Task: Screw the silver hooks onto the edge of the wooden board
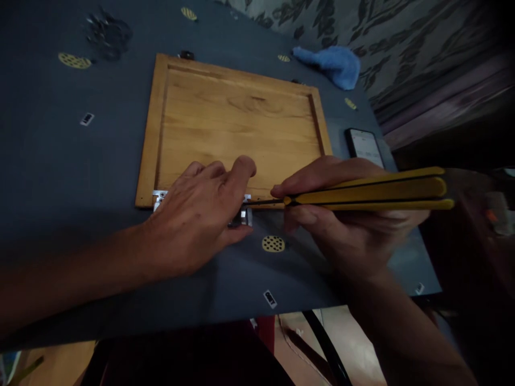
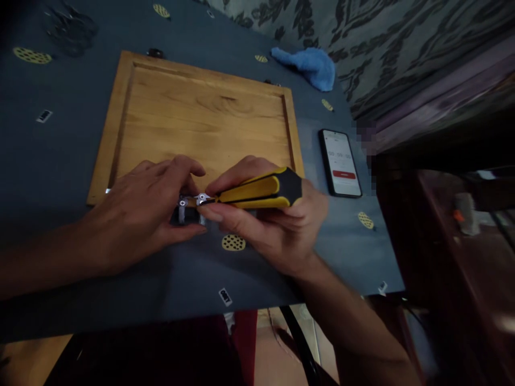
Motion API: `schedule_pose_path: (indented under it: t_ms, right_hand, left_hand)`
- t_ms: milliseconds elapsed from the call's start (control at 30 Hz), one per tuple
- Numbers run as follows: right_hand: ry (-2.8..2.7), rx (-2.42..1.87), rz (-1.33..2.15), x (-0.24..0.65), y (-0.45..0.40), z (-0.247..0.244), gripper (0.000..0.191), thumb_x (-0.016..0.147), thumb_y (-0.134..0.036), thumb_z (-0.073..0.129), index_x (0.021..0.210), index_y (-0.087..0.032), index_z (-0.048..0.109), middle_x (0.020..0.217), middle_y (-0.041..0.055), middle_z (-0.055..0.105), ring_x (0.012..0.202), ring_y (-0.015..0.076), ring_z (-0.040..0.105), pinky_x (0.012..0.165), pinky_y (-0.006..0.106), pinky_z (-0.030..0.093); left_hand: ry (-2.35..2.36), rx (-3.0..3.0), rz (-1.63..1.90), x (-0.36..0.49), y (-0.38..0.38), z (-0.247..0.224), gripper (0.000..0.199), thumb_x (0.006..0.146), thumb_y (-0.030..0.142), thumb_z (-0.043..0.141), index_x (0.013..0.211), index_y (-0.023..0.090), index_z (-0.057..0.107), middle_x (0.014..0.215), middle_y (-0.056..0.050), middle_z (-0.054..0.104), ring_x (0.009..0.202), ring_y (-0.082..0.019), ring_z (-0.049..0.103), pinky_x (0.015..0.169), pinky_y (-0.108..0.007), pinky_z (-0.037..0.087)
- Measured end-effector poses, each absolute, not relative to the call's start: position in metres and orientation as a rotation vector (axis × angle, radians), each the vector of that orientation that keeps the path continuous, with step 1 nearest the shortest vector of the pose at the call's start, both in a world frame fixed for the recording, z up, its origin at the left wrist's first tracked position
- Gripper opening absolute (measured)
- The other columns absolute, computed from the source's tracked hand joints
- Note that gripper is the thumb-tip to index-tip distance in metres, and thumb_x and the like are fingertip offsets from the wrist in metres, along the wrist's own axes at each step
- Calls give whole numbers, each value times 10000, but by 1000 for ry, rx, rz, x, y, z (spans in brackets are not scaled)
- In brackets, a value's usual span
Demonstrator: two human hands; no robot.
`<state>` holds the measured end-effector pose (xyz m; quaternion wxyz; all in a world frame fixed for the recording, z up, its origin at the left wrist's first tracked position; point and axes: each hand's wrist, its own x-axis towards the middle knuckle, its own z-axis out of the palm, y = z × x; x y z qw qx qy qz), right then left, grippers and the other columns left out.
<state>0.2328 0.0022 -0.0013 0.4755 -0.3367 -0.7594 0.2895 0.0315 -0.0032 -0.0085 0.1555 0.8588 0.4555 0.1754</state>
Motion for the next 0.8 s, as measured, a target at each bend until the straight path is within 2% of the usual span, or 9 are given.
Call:
schedule_pose_path:
  t_ms: [133,267,333,433,500,633,700,800]
  right_hand:
    - [-1834,-845,589,228,-1,-2,138,826,-203,780,928,-295,770,836,-10,743,688,186,703,581,328,570]
    - [-1816,-875,798,231,-1,7,197,810,-187,785,967,-306,772,895,-18,742,633,154,699,542,291,601]
    - [-1813,-900,901,233,-2,12,228,829,-185,759,1012,-321,771,962,-12,758,661,169,718,583,308,637]
    - [-1838,-905,942,236,-3,17,166,847,-179,738,925,-318,786,1031,-8,775,672,183,731,625,339,658]
    - [-1861,-875,872,237,-2,16,176,827,-171,764,912,-323,789,1008,-21,783,663,178,728,628,337,655]
    - [-1967,-805,678,238,3,6,313,798,-144,786,1053,-325,770,954,-24,786,767,197,732,640,335,627]
    - [-1984,-810,590,238,4,2,283,798,-143,779,1018,-320,770,946,-20,789,783,202,727,640,342,612]
    - [-1860,-829,430,236,1,1,121,804,-217,786,893,-299,781,879,-3,779,696,202,711,610,363,602]
  left_hand:
    - [1305,2470,493,32,-4,-9,507,780,332,763,1147,221,432,959,-17,679,911,-246,643,775,-360,444]
    - [1312,2455,495,32,-3,-8,524,768,334,772,1156,226,437,972,-22,678,902,-248,641,783,-366,455]
    - [1317,2430,492,32,-3,-7,507,767,365,774,1134,236,448,978,-26,680,904,-256,645,781,-375,461]
    - [1308,2416,478,31,-3,-6,516,757,367,786,1125,235,449,985,-27,684,911,-261,649,780,-379,462]
    - [1301,2426,469,31,-3,-5,527,756,343,790,1135,223,444,989,-31,687,923,-260,650,787,-376,458]
    - [1298,2452,485,31,-3,-7,521,777,312,773,1161,221,433,1002,-28,687,942,-251,649,798,-365,452]
    - [1294,2458,488,31,-3,-7,519,780,307,770,1165,219,433,997,-25,685,939,-246,647,800,-365,451]
    - [1295,2460,487,31,-4,-8,520,769,307,780,1152,209,442,963,-20,682,914,-244,643,790,-367,449]
